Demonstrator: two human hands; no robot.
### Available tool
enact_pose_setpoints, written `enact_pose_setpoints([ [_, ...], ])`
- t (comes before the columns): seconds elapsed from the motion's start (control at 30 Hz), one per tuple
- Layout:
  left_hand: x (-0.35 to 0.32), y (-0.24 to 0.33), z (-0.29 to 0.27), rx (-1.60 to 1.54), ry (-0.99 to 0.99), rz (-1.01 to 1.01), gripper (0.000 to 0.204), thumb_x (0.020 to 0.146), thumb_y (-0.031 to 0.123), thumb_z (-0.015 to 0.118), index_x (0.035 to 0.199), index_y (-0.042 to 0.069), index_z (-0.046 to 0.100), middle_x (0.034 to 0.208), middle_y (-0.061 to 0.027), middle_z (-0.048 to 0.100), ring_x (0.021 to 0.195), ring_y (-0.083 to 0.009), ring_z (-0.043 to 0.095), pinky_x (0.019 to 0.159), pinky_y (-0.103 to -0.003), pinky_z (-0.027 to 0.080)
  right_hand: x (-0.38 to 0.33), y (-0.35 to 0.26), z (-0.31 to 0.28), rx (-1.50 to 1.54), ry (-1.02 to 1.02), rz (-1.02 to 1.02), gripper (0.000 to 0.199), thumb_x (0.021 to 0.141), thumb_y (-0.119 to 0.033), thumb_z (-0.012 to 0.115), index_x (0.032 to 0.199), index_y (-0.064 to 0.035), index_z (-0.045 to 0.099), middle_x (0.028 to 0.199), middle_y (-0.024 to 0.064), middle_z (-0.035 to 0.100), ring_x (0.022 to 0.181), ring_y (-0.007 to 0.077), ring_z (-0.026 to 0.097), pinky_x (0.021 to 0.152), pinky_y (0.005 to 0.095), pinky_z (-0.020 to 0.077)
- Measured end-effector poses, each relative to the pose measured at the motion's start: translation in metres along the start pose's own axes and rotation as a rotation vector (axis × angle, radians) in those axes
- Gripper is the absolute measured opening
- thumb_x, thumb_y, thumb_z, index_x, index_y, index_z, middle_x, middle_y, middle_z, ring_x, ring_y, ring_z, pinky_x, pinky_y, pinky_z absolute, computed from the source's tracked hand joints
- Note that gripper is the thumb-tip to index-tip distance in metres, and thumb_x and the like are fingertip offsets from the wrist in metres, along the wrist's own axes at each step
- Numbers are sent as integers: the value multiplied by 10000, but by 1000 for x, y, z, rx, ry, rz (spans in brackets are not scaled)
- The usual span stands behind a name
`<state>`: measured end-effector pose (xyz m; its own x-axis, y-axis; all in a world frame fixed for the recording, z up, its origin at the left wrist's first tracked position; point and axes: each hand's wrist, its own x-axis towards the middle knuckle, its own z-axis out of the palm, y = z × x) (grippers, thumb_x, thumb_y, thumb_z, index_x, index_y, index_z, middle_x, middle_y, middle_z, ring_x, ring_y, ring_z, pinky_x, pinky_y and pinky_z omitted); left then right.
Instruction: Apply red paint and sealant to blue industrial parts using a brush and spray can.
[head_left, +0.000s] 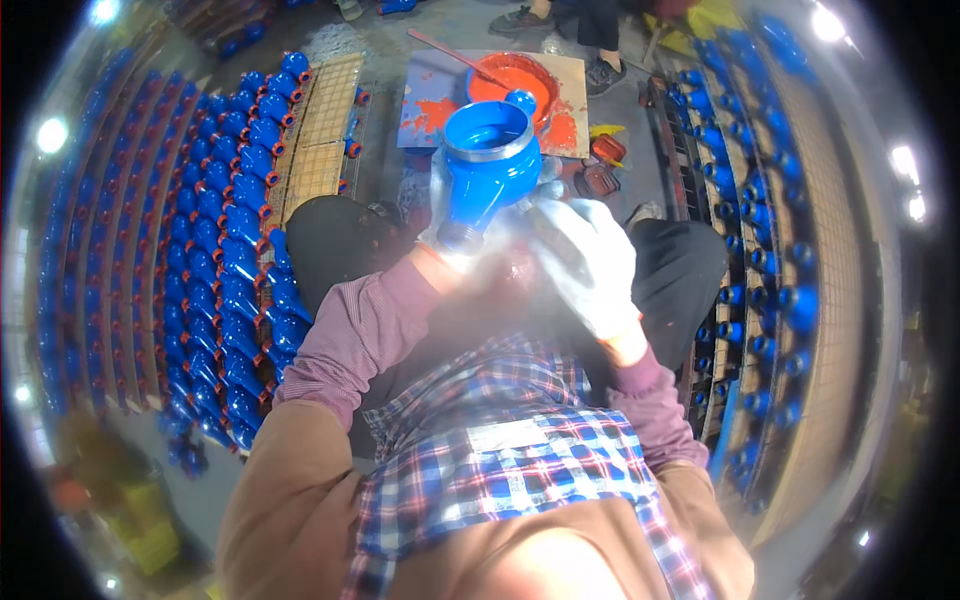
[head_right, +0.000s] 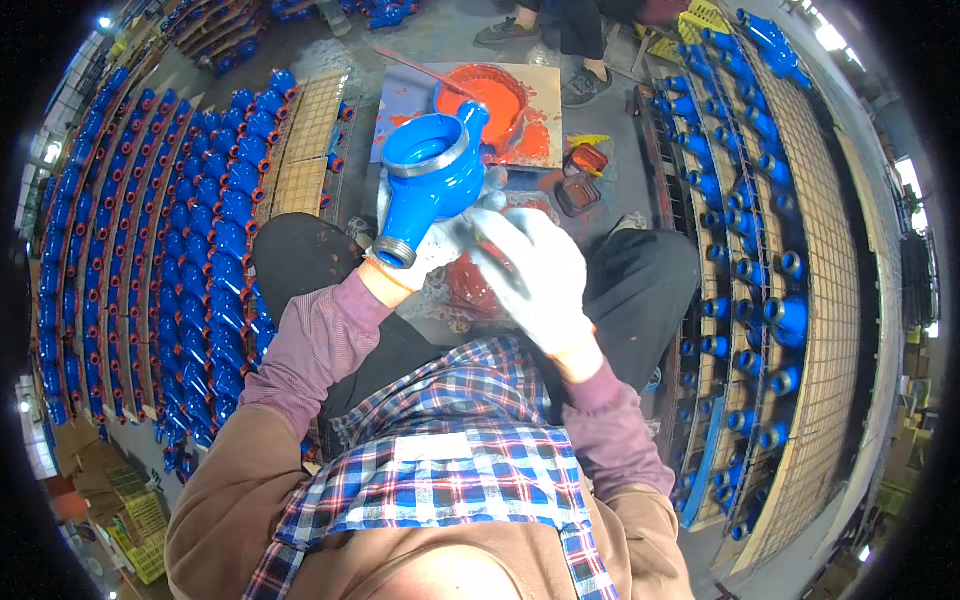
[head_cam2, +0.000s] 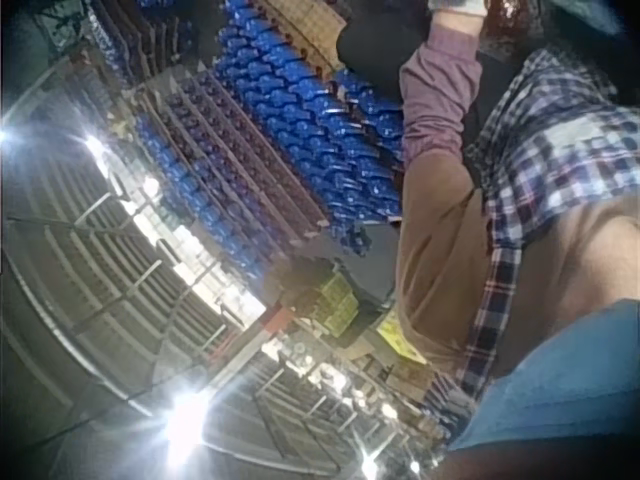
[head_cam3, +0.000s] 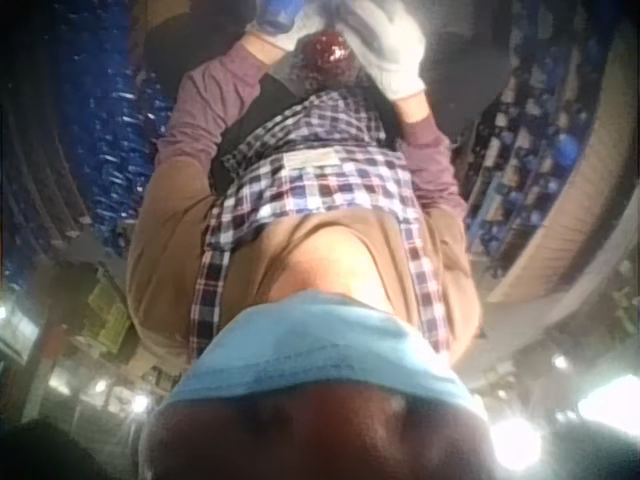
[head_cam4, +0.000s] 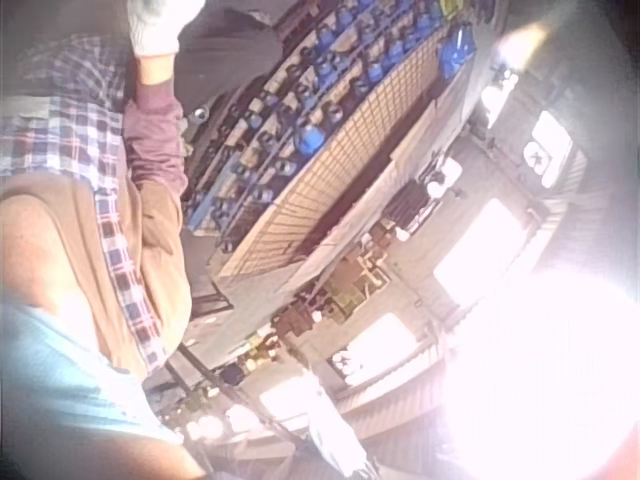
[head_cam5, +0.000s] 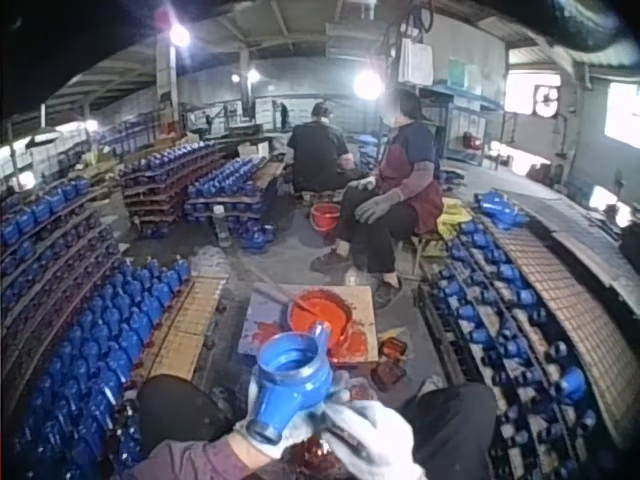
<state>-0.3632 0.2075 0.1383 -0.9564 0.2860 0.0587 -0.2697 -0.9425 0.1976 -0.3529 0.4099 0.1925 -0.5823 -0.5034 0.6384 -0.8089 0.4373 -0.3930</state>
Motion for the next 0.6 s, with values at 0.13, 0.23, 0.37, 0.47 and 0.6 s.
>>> enact_pose_setpoints([
  [0.13,-5,-3,18,-140,25,-6,919,942,720,427,1548,31,370,1550,-298,405,1330,-486,520,1079,-553,491,11,15,6,-143,34,-131,331,741,-138,797,1057,-167,705,931,46,654,757,241,631,672,354,513],
  [0.23,-23,2,40,-156,247,60,942,913,718,525,1548,41,364,1510,-285,436,1180,-467,564,825,-459,604,2,20,-14,-96,188,1,229,761,-110,836,954,-141,716,860,59,671,781,241,652,701,350,525],
  [0.37,-35,37,72,-19,225,-5,953,897,764,516,1455,-5,446,1278,-264,588,756,-303,594,464,-305,524,19,45,-6,632,485,548,120,925,-60,739,1026,-32,682,914,23,670,808,109,625,722,263,503],
  [0.47,-34,68,92,125,269,30,888,921,725,498,1437,3,462,1217,-257,617,796,-355,650,511,-357,576,33,76,3,805,418,765,184,971,-104,712,1133,-25,676,1014,25,678,854,77,606,757,229,501],
  [0.6,-28,106,87,303,276,166,650,1005,596,443,1398,81,504,1297,-223,620,995,-345,706,786,-475,643,52,110,28,834,299,766,206,937,-126,733,1095,-15,660,950,32,670,786,95,614,708,253,505],
])
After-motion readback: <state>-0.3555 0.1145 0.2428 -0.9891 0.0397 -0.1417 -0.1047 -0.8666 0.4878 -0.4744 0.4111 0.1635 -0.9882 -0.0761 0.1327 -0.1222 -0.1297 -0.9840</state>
